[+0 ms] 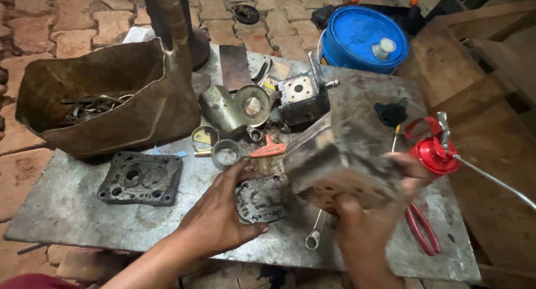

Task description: The person disassembles and cleans a mechanical engine component on a workbench, removing parts by hand and using a small scraping tool to clean internal surfaces.

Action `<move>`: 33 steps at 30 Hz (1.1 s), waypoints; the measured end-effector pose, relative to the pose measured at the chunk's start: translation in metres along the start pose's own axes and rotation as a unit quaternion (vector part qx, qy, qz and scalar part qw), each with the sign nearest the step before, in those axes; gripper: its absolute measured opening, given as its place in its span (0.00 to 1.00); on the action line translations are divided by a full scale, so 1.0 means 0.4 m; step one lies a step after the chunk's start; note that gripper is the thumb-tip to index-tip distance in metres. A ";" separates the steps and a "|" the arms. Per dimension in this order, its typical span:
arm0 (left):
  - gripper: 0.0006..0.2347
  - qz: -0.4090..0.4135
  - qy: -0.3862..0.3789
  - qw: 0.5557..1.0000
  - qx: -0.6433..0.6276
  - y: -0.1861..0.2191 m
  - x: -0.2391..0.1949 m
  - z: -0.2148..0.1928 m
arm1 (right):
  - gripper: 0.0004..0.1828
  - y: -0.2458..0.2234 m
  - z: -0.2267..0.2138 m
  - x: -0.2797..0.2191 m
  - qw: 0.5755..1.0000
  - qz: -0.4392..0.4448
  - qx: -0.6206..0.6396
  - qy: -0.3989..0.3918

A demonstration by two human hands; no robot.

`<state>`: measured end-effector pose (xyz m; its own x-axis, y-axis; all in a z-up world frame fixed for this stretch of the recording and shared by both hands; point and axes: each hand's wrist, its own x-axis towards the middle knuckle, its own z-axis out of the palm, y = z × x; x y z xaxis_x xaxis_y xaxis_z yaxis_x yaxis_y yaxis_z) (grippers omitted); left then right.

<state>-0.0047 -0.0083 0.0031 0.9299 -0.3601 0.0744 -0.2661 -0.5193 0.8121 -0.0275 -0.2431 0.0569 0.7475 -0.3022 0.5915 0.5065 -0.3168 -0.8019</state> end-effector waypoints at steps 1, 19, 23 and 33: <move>0.51 -0.013 0.002 1.000 0.004 -0.001 0.000 0.002 | 0.45 -0.008 -0.004 0.006 0.998 -0.050 -0.031 0.008; 0.49 -0.027 0.024 0.999 0.004 0.027 0.002 -0.011 | 0.48 0.075 0.054 -0.081 0.993 0.088 -0.009 -0.075; 0.49 -0.067 0.001 0.998 0.001 0.038 0.000 -0.020 | 0.51 0.029 0.058 -0.040 0.993 0.075 0.078 -0.043; 0.51 -0.115 -0.006 0.993 -0.016 0.065 0.009 -0.031 | 0.53 0.084 0.063 -0.077 0.988 -0.073 -0.025 -0.130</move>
<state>-0.0052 -0.0134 0.0317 0.9621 -0.2436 -0.1224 -0.0380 -0.5643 0.8247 -0.0226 -0.2217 0.0098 0.7567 -0.0104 0.6536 0.6002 -0.3852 -0.7010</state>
